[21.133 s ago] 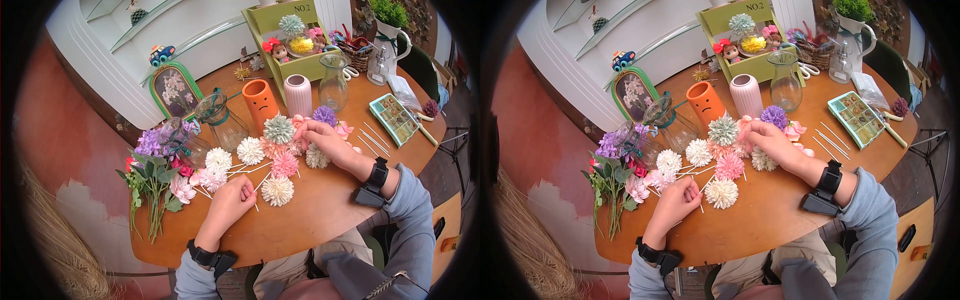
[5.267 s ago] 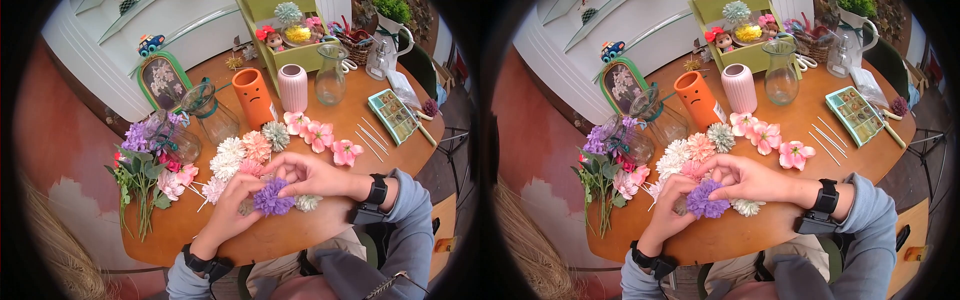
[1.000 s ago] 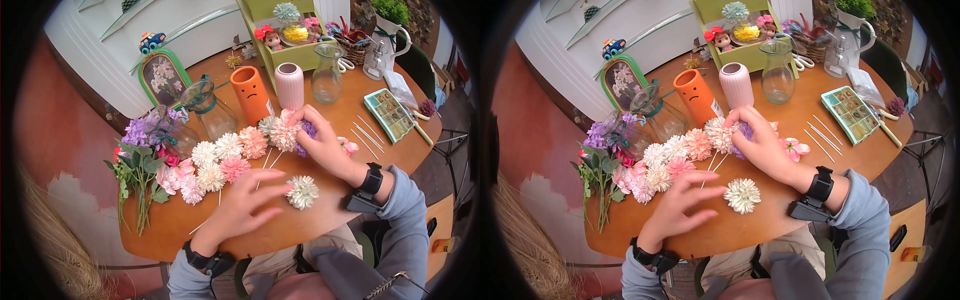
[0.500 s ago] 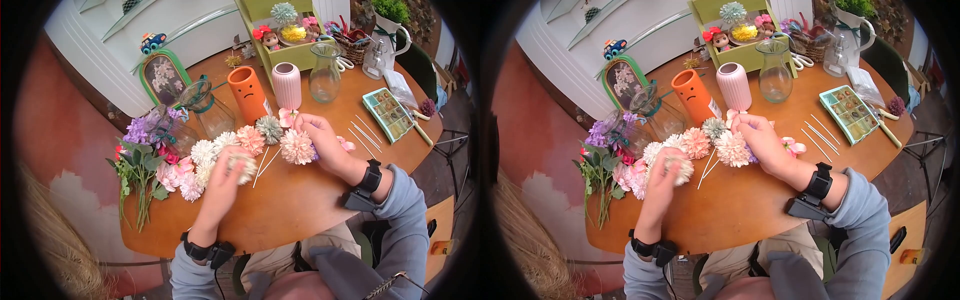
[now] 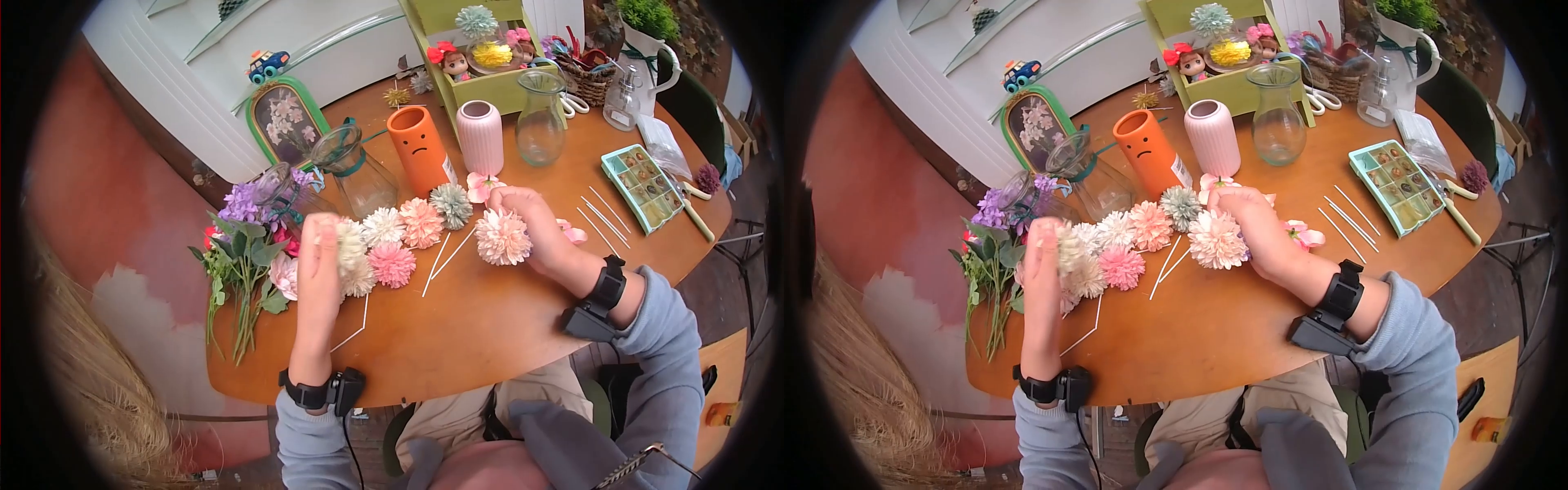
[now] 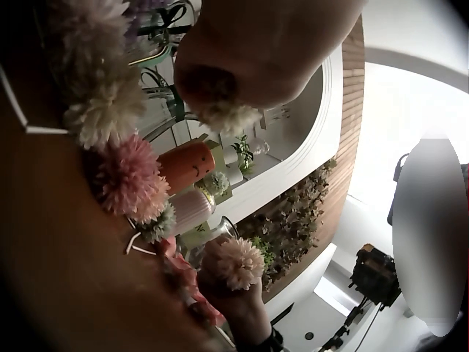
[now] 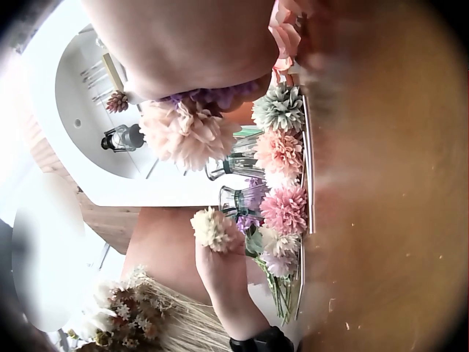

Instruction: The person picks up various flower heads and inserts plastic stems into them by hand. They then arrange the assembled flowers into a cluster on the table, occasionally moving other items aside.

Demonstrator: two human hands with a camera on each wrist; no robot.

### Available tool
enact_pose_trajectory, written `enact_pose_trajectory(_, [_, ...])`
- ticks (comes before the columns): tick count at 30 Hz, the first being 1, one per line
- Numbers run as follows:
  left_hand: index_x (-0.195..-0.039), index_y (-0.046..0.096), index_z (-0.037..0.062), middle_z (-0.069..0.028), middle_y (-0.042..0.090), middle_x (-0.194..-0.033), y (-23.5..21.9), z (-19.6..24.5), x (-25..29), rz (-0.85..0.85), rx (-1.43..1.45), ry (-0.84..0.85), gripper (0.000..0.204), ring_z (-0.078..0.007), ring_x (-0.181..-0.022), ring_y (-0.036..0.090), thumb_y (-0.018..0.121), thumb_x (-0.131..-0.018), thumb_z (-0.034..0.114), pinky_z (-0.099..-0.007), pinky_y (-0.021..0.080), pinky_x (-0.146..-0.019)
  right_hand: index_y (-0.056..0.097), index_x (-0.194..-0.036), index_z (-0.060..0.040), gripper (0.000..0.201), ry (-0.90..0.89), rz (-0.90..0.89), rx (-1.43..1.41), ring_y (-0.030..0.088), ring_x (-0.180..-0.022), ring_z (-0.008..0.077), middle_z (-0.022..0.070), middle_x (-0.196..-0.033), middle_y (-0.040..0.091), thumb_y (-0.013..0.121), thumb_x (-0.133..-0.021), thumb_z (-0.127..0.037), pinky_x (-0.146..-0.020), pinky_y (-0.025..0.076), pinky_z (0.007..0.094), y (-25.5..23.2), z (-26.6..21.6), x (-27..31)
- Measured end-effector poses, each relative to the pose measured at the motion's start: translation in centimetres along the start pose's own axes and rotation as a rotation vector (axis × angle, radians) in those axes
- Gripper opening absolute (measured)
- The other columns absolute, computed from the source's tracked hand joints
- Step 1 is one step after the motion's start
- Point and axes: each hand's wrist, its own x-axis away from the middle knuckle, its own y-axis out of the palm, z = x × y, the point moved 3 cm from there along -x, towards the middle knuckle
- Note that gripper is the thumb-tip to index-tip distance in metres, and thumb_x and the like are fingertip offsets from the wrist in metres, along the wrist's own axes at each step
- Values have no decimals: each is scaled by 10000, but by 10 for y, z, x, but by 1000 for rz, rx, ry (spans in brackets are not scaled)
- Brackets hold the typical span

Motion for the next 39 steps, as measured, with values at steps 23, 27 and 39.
enact_pose_trajectory(23, [-731, 590, 56, -103, 616, -715, -45, -5, 82, -565, -1181, -61, 29, -297, -716, 610, 601, -716, 78, -399, 473, -636, 511, -685, -74, 190, -16, 26, 144, 469, -596, 50, -23, -665, 519, 418, -850, -93, -542, 370, 203, -4, 13, -3])
enact_pose_trajectory(27, [-714, 577, 46, -117, 615, -698, -37, 12, 74, -610, -1004, -80, 33, -297, -687, 611, 592, -721, 74, -390, 477, -616, 518, -693, -72, 187, 30, 15, 113, 470, -593, 48, -22, -668, 524, 415, -847, -89, -535, 369, 201, -4, 14, -2])
enact_pose_trajectory(39, [-808, 586, 47, -131, 624, -688, -11, -14, 44, -447, -841, -161, 106, -315, -691, 619, 644, -766, 125, -407, 476, -607, 529, -699, -68, 186, 39, 5, 107, 485, -585, 58, -12, -667, 538, 416, -846, -88, -533, 384, 203, -1, 9, 0])
